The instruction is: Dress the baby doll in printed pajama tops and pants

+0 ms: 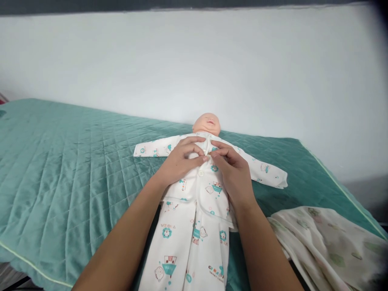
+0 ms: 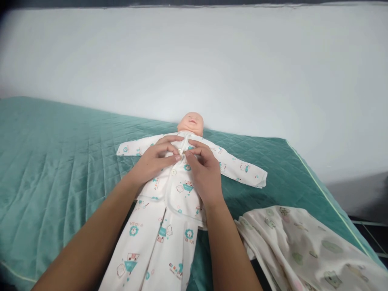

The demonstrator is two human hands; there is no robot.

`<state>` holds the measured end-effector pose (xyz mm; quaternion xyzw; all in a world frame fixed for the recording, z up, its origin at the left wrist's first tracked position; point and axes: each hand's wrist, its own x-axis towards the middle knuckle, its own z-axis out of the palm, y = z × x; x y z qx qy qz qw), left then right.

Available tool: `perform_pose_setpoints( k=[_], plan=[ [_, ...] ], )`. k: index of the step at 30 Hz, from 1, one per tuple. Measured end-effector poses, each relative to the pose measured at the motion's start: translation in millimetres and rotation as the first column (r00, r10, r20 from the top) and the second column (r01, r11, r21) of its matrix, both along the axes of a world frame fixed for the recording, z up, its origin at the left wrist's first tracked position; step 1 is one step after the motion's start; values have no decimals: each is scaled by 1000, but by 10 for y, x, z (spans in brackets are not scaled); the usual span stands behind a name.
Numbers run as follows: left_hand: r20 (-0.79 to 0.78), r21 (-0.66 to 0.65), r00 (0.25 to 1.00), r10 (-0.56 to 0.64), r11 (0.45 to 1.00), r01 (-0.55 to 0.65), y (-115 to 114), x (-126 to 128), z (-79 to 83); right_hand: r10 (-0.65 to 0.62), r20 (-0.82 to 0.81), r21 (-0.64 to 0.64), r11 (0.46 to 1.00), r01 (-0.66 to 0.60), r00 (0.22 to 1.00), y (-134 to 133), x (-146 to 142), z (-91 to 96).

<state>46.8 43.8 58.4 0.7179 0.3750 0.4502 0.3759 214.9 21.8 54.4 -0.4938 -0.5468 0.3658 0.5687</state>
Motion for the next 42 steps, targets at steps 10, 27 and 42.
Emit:
perform_pose_setpoints(
  k=[10, 27, 42],
  plan=[
    [-216, -166, 927, -307, 947, 275, -44, -306, 185, 131, 208, -49, 991, -123, 969, -82, 138, 139],
    [-259, -76, 918, -301, 954, 291, -33, -293, 160, 206, 428, -2, 974, -227, 880, -150, 163, 123],
    [-247, -63, 910, -333, 943, 328, -5, -316, 132, 162, 405, 71, 976, -208, 900, -253, 145, 16]
  ],
)
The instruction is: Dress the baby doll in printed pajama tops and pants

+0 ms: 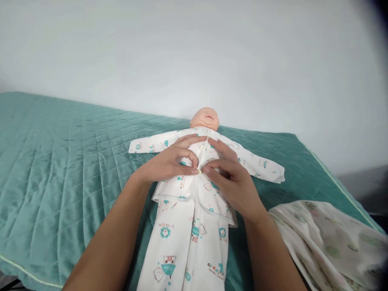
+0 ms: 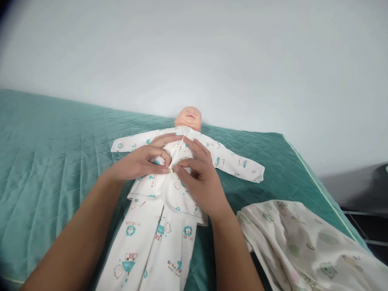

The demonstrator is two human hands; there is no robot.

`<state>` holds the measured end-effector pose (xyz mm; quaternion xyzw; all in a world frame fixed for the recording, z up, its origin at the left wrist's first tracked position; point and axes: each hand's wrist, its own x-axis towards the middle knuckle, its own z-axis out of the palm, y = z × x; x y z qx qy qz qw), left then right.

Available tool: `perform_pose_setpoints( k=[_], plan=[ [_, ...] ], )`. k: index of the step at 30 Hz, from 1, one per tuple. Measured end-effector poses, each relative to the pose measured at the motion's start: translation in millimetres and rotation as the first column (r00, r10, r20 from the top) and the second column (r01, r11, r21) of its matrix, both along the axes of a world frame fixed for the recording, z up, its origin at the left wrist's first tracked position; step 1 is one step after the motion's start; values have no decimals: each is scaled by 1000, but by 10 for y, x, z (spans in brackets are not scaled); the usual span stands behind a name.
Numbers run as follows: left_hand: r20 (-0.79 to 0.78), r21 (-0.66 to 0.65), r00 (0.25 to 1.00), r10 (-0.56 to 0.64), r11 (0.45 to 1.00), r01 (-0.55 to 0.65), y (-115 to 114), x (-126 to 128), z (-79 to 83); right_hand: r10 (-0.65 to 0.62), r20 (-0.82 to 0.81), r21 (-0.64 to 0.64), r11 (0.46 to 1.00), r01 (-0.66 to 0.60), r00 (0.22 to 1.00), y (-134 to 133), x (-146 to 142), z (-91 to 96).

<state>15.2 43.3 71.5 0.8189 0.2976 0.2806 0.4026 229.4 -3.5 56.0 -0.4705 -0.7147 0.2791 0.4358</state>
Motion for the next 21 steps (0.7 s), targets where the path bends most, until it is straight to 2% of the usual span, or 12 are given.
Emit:
perform_pose_setpoints(
  k=[9, 17, 21],
  plan=[
    [-15, 14, 1000, -3, 1000, 3, 7, -2, -1, 64, 2, 37, 997, -64, 998, 20, 24, -23],
    [-16, 6, 1000, -2, 1000, 2, 10, -6, -22, 63, 92, 13, 998, -65, 994, -4, 26, 17],
    [-23, 7, 1000, -1, 1000, 1, 22, -14, -28, 37, 122, 44, 998, -42, 992, -31, -2, 21]
  ],
)
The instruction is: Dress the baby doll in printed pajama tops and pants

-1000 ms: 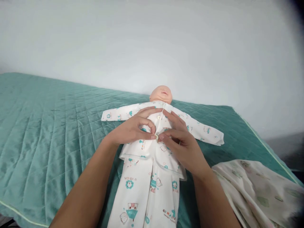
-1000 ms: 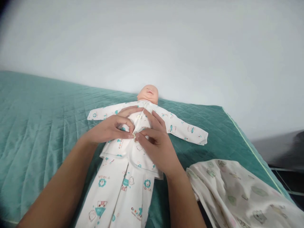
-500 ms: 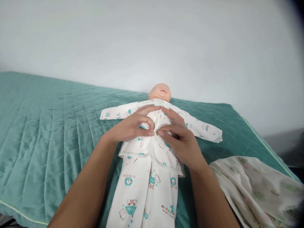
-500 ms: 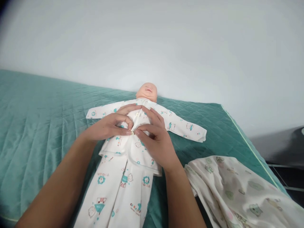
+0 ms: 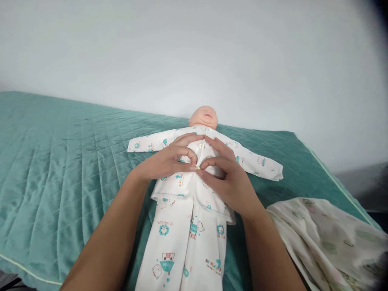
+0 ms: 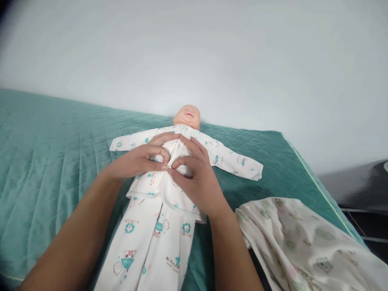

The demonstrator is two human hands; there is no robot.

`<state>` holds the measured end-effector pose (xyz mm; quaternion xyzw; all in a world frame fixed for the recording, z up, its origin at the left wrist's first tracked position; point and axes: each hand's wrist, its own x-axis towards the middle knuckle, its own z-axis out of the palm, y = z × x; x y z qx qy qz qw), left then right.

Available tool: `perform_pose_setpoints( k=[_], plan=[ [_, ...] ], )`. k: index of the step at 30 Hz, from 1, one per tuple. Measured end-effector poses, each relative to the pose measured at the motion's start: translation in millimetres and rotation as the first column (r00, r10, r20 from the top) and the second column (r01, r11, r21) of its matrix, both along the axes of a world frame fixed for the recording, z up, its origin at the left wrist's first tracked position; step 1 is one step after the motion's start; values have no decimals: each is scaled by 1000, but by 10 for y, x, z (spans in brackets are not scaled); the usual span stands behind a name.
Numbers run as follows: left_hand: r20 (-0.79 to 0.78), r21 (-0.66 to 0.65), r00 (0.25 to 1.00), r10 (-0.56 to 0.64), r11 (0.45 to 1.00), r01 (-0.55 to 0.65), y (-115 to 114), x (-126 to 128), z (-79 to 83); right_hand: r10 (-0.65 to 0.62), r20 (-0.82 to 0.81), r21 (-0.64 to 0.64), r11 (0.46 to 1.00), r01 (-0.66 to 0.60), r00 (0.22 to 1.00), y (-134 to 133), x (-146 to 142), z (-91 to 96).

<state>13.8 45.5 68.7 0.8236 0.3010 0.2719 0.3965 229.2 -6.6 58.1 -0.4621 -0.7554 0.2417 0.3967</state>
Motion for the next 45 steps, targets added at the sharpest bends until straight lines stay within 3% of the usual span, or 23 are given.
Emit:
perform_pose_setpoints(
  k=[11, 21, 31, 36, 45],
  plan=[
    [17, 29, 1000, -12, 1000, 12, -7, 3, -2, -69, 7, 49, 996, 69, 998, -43, -73, 40],
    [21, -6, 1000, 1, 1000, -1, 0, 4, -10, -104, 110, 235, 969, 76, 989, -75, -156, 9],
    [25, -18, 1000, 4, 1000, -4, -15, 7, 10, -18, -30, 79, 997, 20, 999, -11, -64, -14],
    [34, -42, 999, 18, 999, -16, -10, 14, -1, 44, 10, 82, 996, -45, 999, 12, -39, -35],
    [74, -91, 997, 16, 996, -9, -18, 20, -6, 35, -25, 99, 995, -33, 999, 24, -46, -54]
  ],
)
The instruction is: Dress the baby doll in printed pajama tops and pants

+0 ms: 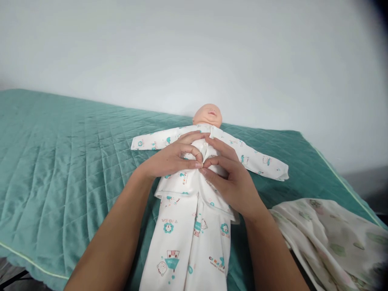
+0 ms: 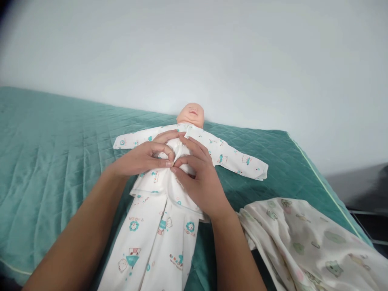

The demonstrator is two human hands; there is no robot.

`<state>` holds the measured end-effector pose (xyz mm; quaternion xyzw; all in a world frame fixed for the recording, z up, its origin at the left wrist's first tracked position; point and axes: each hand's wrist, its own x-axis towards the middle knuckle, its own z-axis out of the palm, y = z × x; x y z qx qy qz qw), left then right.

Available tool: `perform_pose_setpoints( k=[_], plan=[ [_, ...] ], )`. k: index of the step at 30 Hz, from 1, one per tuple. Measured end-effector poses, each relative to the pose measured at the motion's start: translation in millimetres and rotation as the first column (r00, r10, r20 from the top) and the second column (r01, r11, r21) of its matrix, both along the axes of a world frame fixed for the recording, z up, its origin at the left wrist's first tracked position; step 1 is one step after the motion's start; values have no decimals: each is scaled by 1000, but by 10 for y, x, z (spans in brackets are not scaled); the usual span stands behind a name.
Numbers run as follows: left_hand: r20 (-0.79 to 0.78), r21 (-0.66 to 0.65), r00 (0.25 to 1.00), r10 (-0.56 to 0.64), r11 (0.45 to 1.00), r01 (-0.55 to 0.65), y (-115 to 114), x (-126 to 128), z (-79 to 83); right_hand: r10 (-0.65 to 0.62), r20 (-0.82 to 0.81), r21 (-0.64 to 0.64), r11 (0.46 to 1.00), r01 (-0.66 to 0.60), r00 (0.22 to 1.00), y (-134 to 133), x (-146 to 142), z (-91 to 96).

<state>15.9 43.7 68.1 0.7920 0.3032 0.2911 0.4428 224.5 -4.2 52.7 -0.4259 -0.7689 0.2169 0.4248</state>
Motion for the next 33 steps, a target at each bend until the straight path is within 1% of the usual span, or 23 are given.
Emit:
perform_pose_setpoints(
  k=[2, 5, 8, 11, 14, 17, 19, 21, 22, 23, 24, 25, 26, 27, 28, 29, 30, 31, 32, 33],
  plan=[
    [-4, 8, 1000, -1, 1000, 1, -1, -3, 10, -12, -13, -19, 1000, 12, 1000, -3, 3, 7],
    [-1, 18, 1000, -9, 1000, 9, -3, -5, 25, -54, -46, -80, 995, 50, 997, -13, 7, 18],
    [-18, 52, 1000, -10, 999, 11, -11, 3, 32, -96, -81, -124, 989, 85, 992, -26, -3, 30],
    [-51, 95, 998, 23, 995, -18, -24, 26, 32, -95, -88, -126, 989, 83, 992, -35, -28, 44],
    [-84, 110, 995, 59, 993, -50, -38, 51, 33, -99, -80, -128, 988, 88, 992, -38, -54, 53],
    [-93, 126, 993, 66, 991, -54, -48, 58, 39, -113, -99, -164, 982, 96, 989, -37, -69, 57],
    [-75, 138, 996, 55, 989, -45, -53, 55, 40, -125, -159, -205, 975, 91, 979, -36, -64, 62],
    [-40, 122, 998, 43, 992, -38, -52, 55, 27, -164, -312, -253, 964, 85, 936, -30, -36, 66],
    [-8, 92, 999, 48, 995, -48, -46, 59, 10, -204, -422, -284, 955, 85, 883, -23, -12, 67],
    [49, 44, 996, 78, 996, -80, -35, 67, -16, -256, -535, -322, 943, 86, 805, -11, 19, 66],
    [133, -20, 981, 142, 990, -140, -16, 77, -52, -320, -631, -368, 925, 91, 706, 5, 55, 63],
    [231, -95, 943, 238, 970, -222, 9, 88, -95, -393, -692, -422, 901, 102, 606, 24, 92, 57],
    [323, -179, 874, 362, 931, -319, 41, 99, -141, -470, -710, -482, 867, 124, 524, 47, 127, 49],
    [390, -259, 775, 497, 867, -426, 76, 108, -188, -541, -697, -538, 828, 156, 471, 70, 155, 40],
    [420, -321, 664, 619, 785, -530, 111, 115, -228, -600, -663, -583, 789, 195, 448, 92, 173, 31],
    [412, -353, 565, 715, 697, -624, 142, 120, -259, -640, -620, -609, 758, 236, 454, 111, 180, 22],
    [376, -355, 498, 782, 618, -702, 166, 125, -278, -659, -576, -611, 740, 280, 484, 126, 174, 13],
    [322, -338, 471, 821, 564, -753, 180, 131, -282, -658, -531, -592, 739, 321, 534, 136, 159, 3],
    [261, -313, 481, 837, 545, -778, 183, 141, -274, -642, -482, -560, 749, 354, 596, 141, 137, -7],
    [201, -291, 519, 831, 556, -778, 178, 152, -257, -617, -425, -523, 765, 377, 662, 143, 113, -18]
  ],
)
